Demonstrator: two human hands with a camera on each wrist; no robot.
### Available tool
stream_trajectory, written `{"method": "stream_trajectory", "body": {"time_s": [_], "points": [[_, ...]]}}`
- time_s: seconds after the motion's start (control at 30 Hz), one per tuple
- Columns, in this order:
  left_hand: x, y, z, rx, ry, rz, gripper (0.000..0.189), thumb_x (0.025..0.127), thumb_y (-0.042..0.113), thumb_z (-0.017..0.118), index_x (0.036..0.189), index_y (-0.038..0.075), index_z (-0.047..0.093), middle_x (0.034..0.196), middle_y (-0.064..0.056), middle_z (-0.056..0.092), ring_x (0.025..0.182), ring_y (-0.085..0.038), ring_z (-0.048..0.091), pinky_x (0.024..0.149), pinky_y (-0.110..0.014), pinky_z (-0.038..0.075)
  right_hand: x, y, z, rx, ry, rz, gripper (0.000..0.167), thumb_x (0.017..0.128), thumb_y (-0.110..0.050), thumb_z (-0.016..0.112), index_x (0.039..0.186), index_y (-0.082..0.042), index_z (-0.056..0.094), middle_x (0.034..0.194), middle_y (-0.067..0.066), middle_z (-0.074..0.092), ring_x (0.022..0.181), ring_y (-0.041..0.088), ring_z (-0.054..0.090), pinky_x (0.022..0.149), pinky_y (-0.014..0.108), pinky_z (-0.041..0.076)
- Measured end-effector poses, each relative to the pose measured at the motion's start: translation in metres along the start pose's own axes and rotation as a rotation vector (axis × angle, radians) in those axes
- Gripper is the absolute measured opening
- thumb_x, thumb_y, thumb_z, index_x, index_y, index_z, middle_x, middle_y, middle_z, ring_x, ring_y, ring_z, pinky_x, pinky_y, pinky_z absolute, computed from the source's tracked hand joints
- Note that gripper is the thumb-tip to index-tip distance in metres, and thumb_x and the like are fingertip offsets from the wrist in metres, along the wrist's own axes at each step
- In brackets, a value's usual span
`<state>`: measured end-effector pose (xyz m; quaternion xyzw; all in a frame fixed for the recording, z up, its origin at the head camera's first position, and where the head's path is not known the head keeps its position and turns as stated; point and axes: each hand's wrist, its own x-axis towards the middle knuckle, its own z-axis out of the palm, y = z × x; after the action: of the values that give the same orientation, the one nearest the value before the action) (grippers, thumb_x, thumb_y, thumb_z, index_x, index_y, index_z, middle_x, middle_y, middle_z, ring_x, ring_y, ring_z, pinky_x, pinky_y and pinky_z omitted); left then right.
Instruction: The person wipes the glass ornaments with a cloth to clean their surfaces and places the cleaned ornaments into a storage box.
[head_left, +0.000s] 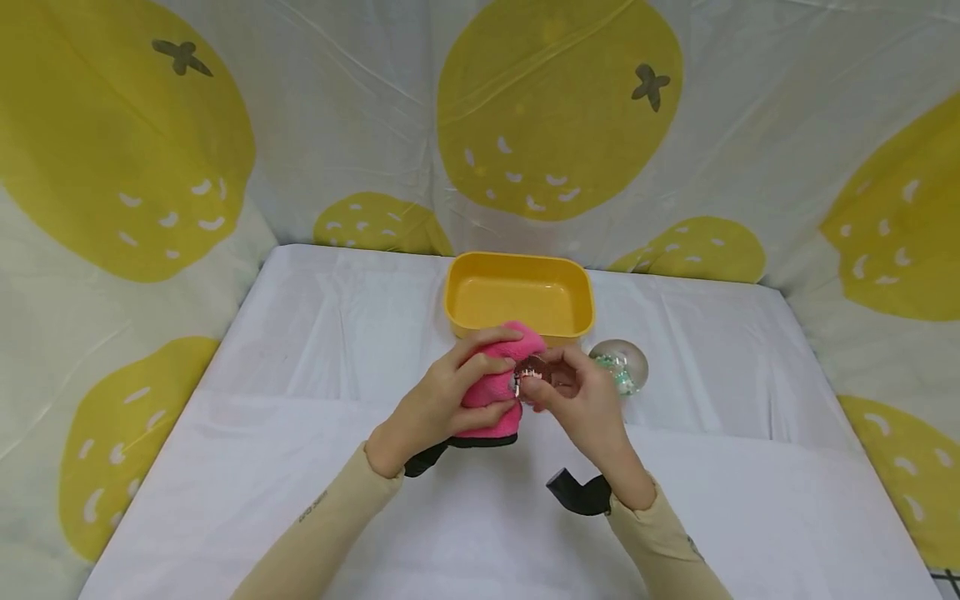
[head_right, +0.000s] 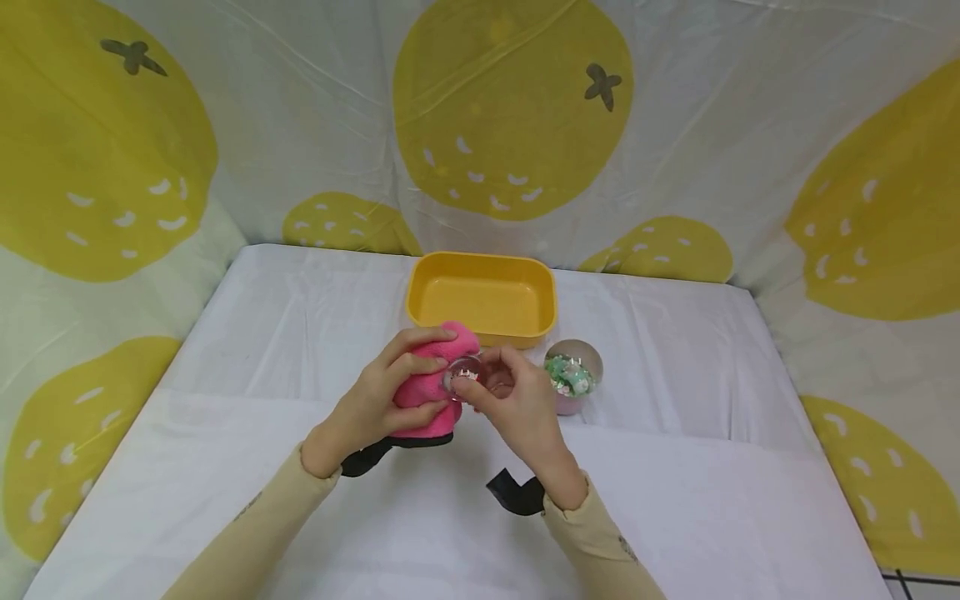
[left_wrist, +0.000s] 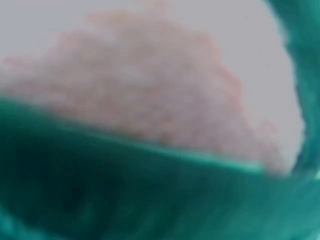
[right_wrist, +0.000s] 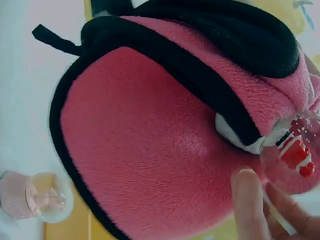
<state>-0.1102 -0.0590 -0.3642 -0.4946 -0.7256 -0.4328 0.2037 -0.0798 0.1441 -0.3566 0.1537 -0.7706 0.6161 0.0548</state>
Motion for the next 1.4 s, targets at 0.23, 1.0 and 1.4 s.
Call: {"method": "stream_trajectory", "body": {"time_s": [0.23,1.0,1.4], "points": [[0.001,-0.006,-0.008,-0.151,0.032,-0.058,0.034,0.085,0.011,0.073,0.108,0.005,0.049,0.134,-0.016,0.044,0.123,-0.031,0.045,0.092,-0.034,0.049,0.005,0.004,-0.006,-0.009,-0.112,-0.344,0.050,0.080,-0.013,0.078,0.118,0.007,0.052,0.119,0.017,0.057,0.108,0.021,0.059,0.087,0.029,0.051],[0.002,-0.004,-0.013,-0.188,0.046,-0.111,0.038,0.080,0.001,0.071,0.111,0.004,0.048,0.132,-0.017,0.045,0.121,-0.031,0.046,0.090,-0.034,0.050,0.005,0.007,0.005,-0.018,-0.088,-0.439,0.054,0.087,-0.027,0.071,0.116,0.009,0.045,0.121,0.019,0.051,0.111,0.023,0.054,0.090,0.028,0.049],[0.002,0.001,-0.006,-0.114,0.015,-0.008,0.033,0.094,0.034,0.059,0.110,0.006,0.049,0.132,-0.018,0.043,0.123,-0.033,0.045,0.095,-0.035,0.047,0.012,0.023,-0.002,0.039,-0.038,-0.641,0.053,0.079,-0.026,0.078,0.108,0.014,0.058,0.101,0.015,0.062,0.089,0.016,0.060,0.074,0.018,0.052]]}}
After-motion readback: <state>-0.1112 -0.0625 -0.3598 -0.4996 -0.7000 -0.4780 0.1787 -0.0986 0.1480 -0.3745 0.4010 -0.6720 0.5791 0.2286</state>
